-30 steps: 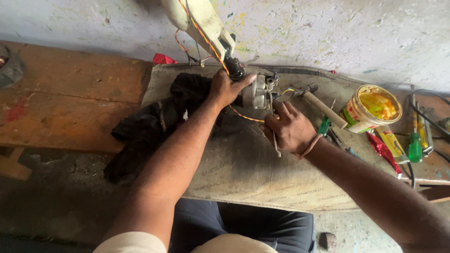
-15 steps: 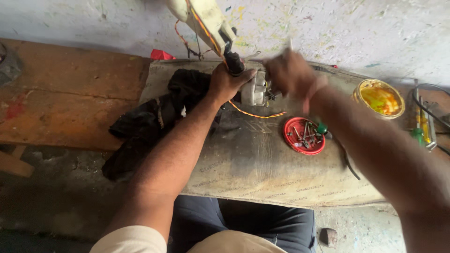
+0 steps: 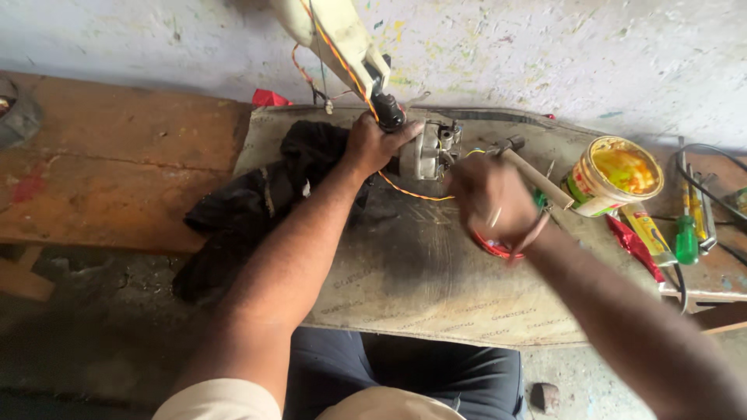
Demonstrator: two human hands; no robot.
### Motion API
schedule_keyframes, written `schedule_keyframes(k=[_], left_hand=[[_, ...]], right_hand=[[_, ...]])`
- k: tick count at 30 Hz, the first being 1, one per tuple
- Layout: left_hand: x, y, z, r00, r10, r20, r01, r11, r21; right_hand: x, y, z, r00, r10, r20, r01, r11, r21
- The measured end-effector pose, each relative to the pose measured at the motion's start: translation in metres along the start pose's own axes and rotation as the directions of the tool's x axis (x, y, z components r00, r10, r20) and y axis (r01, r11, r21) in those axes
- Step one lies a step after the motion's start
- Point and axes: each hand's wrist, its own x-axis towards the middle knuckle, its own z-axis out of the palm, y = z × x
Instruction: The person disassembles and works on an electric fan motor at a wooden workbench, using a screwdriver, pliers, and a hammer to remove screws and metal components.
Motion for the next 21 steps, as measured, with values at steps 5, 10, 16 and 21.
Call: schedule_keyframes(k=[5,10,16,21], left_hand=[[0.002,0.001,0.002,0.996,-0.088,0.004,0.087,0.995,0.051],[0.002,0.004,0.0,0.994,-0.106,0.02,0.106,0.994,0.018],[0.002,0.002,-0.001,0.989,-0.142,0.052,0.14,0.99,0.027],[0.004,0.0,0.0,1.0,-0.023,-0.003,0.023,0.997,0.075]], right_hand=[[-0.032,-0.011,0.038,0.993,-0.115,-0.042,0.102,0.968,-0.228],[-0.031,0.01,0.052,0.986,-0.102,0.131,0.145,0.911,-0.387],[-0.027,0.015,0.049,0.973,-0.173,0.151,0.221,0.882,-0.417],[-0.022,0.01,0.044,0.981,-0.14,0.132,0.176,0.933,-0.315]])
